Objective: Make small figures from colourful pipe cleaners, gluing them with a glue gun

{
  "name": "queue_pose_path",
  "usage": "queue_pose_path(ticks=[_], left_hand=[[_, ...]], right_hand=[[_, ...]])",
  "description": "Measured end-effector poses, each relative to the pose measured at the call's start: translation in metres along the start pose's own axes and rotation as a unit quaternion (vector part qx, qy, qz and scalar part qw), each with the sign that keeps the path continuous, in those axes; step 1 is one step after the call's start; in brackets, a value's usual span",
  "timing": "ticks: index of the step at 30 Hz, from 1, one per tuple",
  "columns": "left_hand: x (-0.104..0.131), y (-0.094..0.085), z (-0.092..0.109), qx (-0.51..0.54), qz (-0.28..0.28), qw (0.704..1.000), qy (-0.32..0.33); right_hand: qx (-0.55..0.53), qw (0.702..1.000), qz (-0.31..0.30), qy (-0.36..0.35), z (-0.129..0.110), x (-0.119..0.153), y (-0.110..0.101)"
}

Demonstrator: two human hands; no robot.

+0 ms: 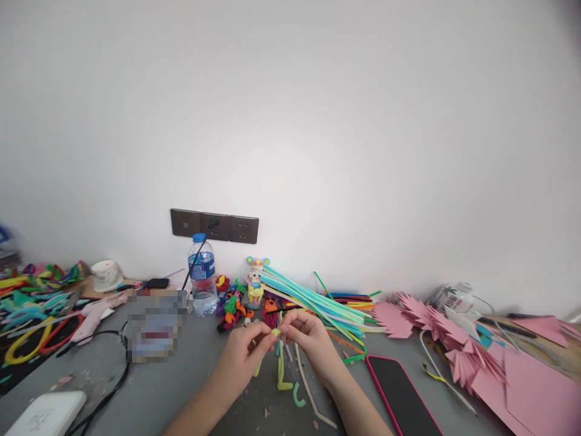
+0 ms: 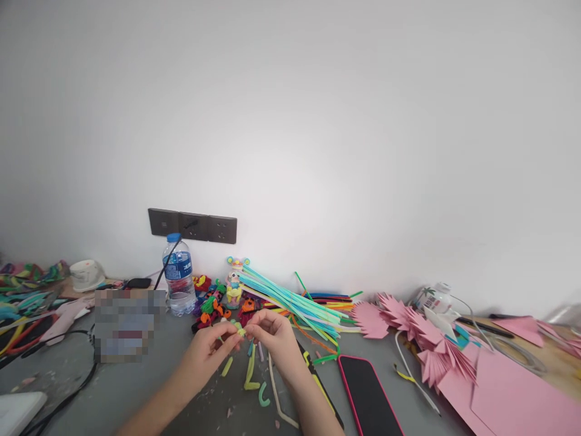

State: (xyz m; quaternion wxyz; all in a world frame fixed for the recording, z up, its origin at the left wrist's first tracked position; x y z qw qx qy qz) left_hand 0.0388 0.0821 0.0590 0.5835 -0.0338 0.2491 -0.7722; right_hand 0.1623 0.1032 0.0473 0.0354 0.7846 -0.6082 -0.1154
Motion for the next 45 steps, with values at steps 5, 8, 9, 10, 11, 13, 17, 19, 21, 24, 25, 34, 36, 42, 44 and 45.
queue_pose_path(ticks=[5,8,9,10,11,13,17,19,21,24,25,34,36,42,44,45], left_hand=[[0.0,-0.002,-0.003,0.04,0.009,0.999,-0.014],[0.0,-0.002,-0.005,0.047,0.006,0.999,-0.023],[0.0,-0.001,-0.005,0.049,0.003,0.999,-0.025],[0.0,-0.001,-0.005,0.048,0.001,0.999,-0.025],[0.0,-0.001,-0.005,0.044,-0.001,0.999,-0.025],[0.001,0.0,-0.003,0.029,-0.003,0.999,-0.018],[0.001,0.0,0.002,0.016,-0.012,1.0,-0.008],[0.001,0.0,0.0,0.023,-0.012,1.0,-0.012],[0.0,-0.002,-0.001,0.034,-0.006,0.999,-0.008],[-0.001,-0.005,-0.004,0.062,0.007,0.998,0.0],[-0.001,-0.005,-0.005,0.076,0.007,0.997,-0.004],[-0.003,-0.004,-0.022,0.17,0.014,0.983,-0.061],[-0.003,-0.004,-0.023,0.177,0.018,0.982,-0.056],[-0.003,-0.006,-0.027,0.186,0.03,0.98,-0.07],[-0.003,-0.007,-0.027,0.184,0.028,0.98,-0.068],[-0.003,-0.007,-0.026,0.181,0.026,0.981,-0.067]], right_hand=[[0.023,1.0,0.011,-0.004,0.004,-0.002,-0.001],[0.034,0.999,0.017,-0.015,0.002,-0.002,-0.001],[0.035,0.999,0.018,-0.018,0.001,-0.002,-0.001],[0.035,0.999,0.019,-0.02,0.0,-0.002,-0.001],[0.035,0.999,0.019,-0.02,0.0,-0.002,0.0],[0.029,0.999,0.016,-0.015,-0.001,-0.001,0.001],[-0.005,1.0,-0.006,0.003,0.003,0.0,0.003],[-0.016,1.0,-0.022,0.013,0.007,0.0,0.003],[-0.016,0.999,-0.031,0.022,0.013,0.0,0.003],[-0.006,0.999,-0.034,0.024,0.018,0.0,0.002],[-0.002,0.999,-0.033,0.02,0.017,0.0,0.002],[0.064,0.997,-0.005,-0.038,-0.001,0.002,0.013],[0.09,0.995,-0.012,-0.044,-0.001,0.003,0.015],[0.137,0.988,-0.019,-0.063,-0.001,0.006,0.018],[0.14,0.988,-0.009,-0.07,-0.001,0.006,0.018],[0.14,0.988,-0.006,-0.071,-0.001,0.006,0.018]])
Point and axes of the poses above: each hand's wrist, its own x-axis away from the middle knuckle, its own y-axis out of the palm, z = x × y, the point moved 9 cm from there along -x, towards the middle knuckle, and after that the axes turned 2 degrees about -x, right-handed, at the moved point
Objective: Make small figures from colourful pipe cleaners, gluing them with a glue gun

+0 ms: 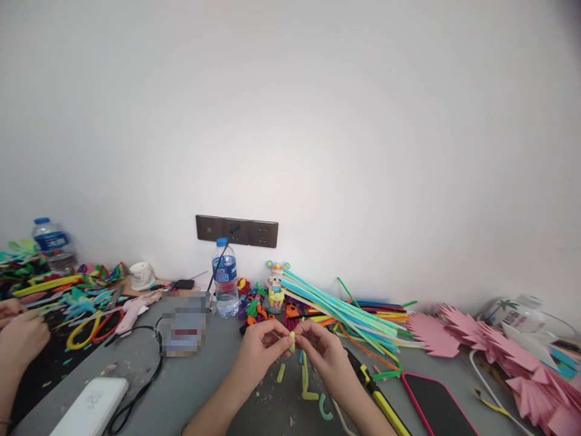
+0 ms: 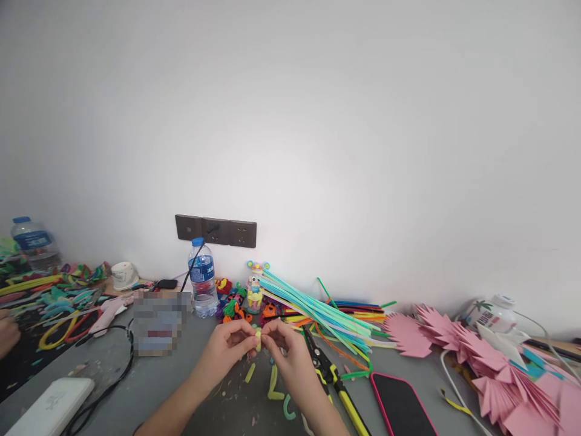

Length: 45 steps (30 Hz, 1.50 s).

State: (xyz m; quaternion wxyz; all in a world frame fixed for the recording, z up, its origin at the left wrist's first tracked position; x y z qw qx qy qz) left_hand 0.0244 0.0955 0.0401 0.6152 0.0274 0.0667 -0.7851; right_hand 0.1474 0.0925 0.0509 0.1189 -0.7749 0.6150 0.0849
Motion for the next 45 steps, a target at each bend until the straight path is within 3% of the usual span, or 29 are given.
queue_pose_path(ticks=[7,16,23,31,38,42,45], left_hand=[[-0.001,-0.003,-0.004,-0.008,0.025,1.0,-0.008],[0.0,-0.009,0.003,0.011,0.036,0.999,0.009],[0.001,-0.008,0.011,0.008,0.036,0.999,0.013],[0.002,-0.006,0.005,0.036,0.042,0.998,-0.032],[0.002,0.005,-0.007,0.104,0.007,0.992,-0.075],[0.002,0.01,-0.011,0.169,-0.043,0.979,-0.108],[0.0,0.009,-0.008,0.191,-0.065,0.974,-0.101]], right_hand=[[0.003,1.0,0.011,0.006,0.007,0.001,0.001],[-0.108,0.994,-0.005,0.024,0.009,0.002,0.015],[-0.125,0.992,-0.016,0.031,0.011,0.003,0.015],[-0.093,0.995,0.003,0.036,0.008,0.001,0.008],[-0.068,0.995,-0.018,0.065,0.009,-0.001,0.006],[-0.015,0.994,-0.071,0.086,0.013,-0.001,0.004],[0.117,0.982,-0.119,0.091,0.013,0.005,-0.003]])
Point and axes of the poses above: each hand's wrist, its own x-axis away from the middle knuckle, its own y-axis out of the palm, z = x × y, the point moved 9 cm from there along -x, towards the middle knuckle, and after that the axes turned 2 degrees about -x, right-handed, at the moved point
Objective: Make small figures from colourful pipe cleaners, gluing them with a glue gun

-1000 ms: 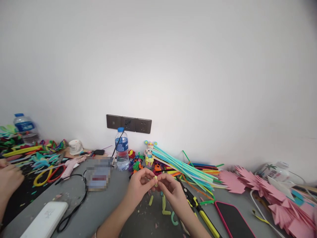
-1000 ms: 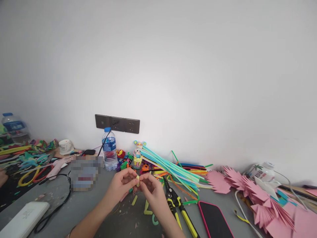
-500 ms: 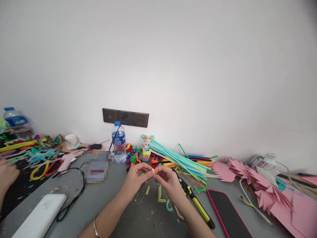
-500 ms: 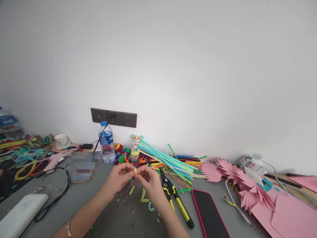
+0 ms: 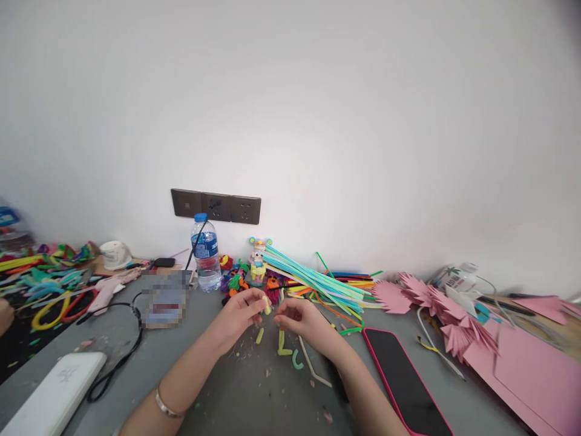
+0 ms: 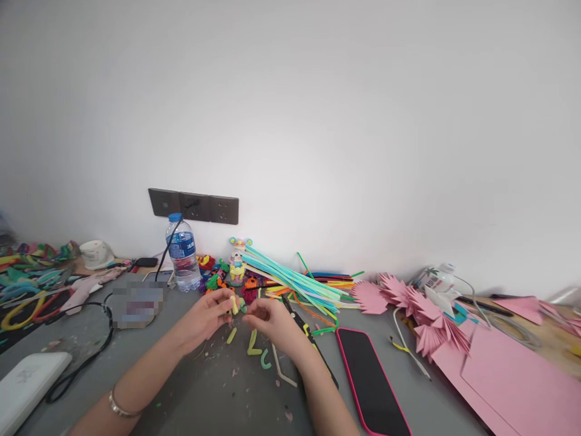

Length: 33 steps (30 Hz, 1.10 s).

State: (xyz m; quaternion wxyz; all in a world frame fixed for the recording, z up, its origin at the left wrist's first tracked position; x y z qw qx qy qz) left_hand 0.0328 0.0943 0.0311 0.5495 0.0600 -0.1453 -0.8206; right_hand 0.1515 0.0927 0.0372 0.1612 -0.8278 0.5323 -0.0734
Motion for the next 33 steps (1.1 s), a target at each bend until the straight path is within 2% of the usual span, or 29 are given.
queue_pose_path(ticks=[2,4,9,12,15,18,22,28,30,33], left_hand=[[0.0,-0.001,0.003,-0.004,-0.001,1.0,0.004],[0.001,-0.001,0.005,-0.017,0.009,1.0,0.0],[0.002,-0.002,0.007,-0.025,0.043,0.999,-0.004],[0.001,-0.006,0.005,-0.034,0.061,0.998,0.0],[-0.001,-0.009,0.001,-0.041,0.063,0.997,0.015],[-0.002,-0.01,-0.005,-0.037,0.056,0.998,0.017],[0.0,-0.006,-0.009,-0.048,0.037,0.998,-0.004],[0.001,-0.003,-0.006,-0.064,0.026,0.998,-0.008],[0.001,-0.003,-0.006,-0.063,0.029,0.998,-0.008],[0.001,0.0,-0.006,-0.071,0.033,0.997,-0.011]], right_hand=[[0.103,0.995,0.001,0.013,0.002,0.006,-0.007],[0.158,0.987,-0.02,0.024,0.004,0.01,-0.007],[0.171,0.979,-0.103,0.039,0.014,0.014,0.013],[0.187,0.974,-0.118,0.049,0.021,0.012,0.02],[0.162,0.98,-0.111,0.02,0.015,0.01,0.019],[0.114,0.991,-0.066,-0.031,-0.002,0.009,0.006],[0.073,0.993,0.051,-0.077,-0.021,0.007,-0.027],[-0.039,0.975,0.196,-0.097,-0.021,0.012,-0.072],[-0.065,0.969,0.215,-0.101,-0.021,0.015,-0.076],[-0.083,0.97,0.202,-0.11,-0.026,0.017,-0.071]])
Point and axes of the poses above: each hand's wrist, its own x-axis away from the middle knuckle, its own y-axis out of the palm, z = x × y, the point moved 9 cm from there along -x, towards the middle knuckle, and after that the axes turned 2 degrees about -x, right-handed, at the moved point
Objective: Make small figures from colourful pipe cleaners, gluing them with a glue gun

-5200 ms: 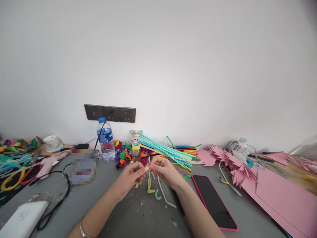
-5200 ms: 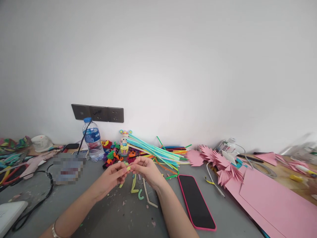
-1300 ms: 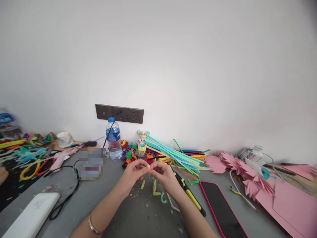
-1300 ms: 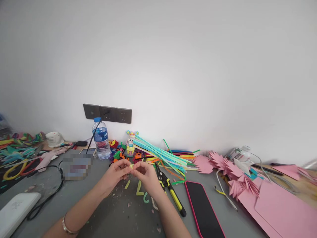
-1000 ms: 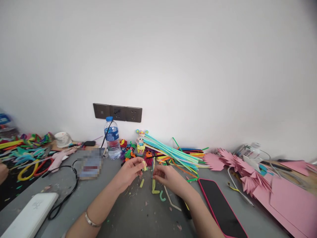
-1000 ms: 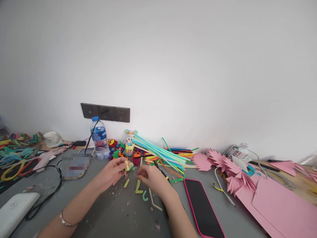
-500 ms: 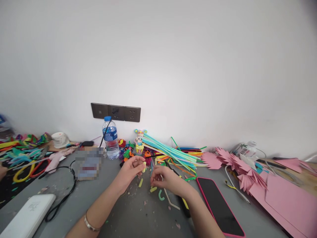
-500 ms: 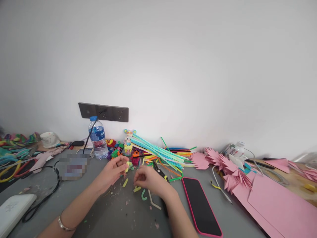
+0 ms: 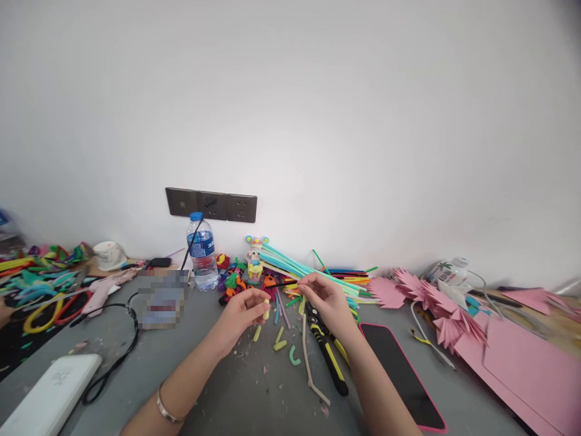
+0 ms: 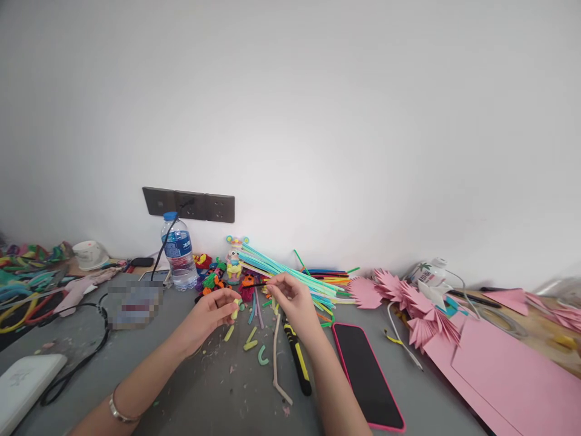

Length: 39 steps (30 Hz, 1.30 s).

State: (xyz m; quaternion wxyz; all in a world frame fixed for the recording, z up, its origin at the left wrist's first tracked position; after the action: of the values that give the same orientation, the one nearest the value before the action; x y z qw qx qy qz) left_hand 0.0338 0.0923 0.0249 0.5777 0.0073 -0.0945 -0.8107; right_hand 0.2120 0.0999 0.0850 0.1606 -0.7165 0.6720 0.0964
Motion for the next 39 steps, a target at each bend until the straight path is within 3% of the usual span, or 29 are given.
queue_pose_path(ticks=[4,9,18,26,32,39], left_hand=[[0.0,0.008,0.004,-0.025,-0.019,0.999,0.021],[0.001,0.014,0.003,-0.048,-0.047,0.997,0.037],[0.001,0.018,-0.002,-0.076,-0.059,0.994,0.043],[0.002,0.009,0.011,-0.091,0.003,0.992,0.091],[0.005,-0.005,0.019,-0.175,0.083,0.968,0.158],[0.007,-0.012,0.023,-0.13,0.108,0.968,0.188]], right_hand=[[-0.059,0.998,0.001,-0.002,-0.005,0.002,0.005],[-0.114,0.992,0.053,0.001,-0.001,0.002,-0.003],[-0.253,0.961,0.104,0.048,0.014,0.0,-0.001],[-0.228,0.964,0.099,0.096,0.029,0.0,0.003],[-0.241,0.959,0.094,0.113,0.033,0.0,0.004],[-0.341,0.926,0.051,0.151,0.027,0.003,0.024]])
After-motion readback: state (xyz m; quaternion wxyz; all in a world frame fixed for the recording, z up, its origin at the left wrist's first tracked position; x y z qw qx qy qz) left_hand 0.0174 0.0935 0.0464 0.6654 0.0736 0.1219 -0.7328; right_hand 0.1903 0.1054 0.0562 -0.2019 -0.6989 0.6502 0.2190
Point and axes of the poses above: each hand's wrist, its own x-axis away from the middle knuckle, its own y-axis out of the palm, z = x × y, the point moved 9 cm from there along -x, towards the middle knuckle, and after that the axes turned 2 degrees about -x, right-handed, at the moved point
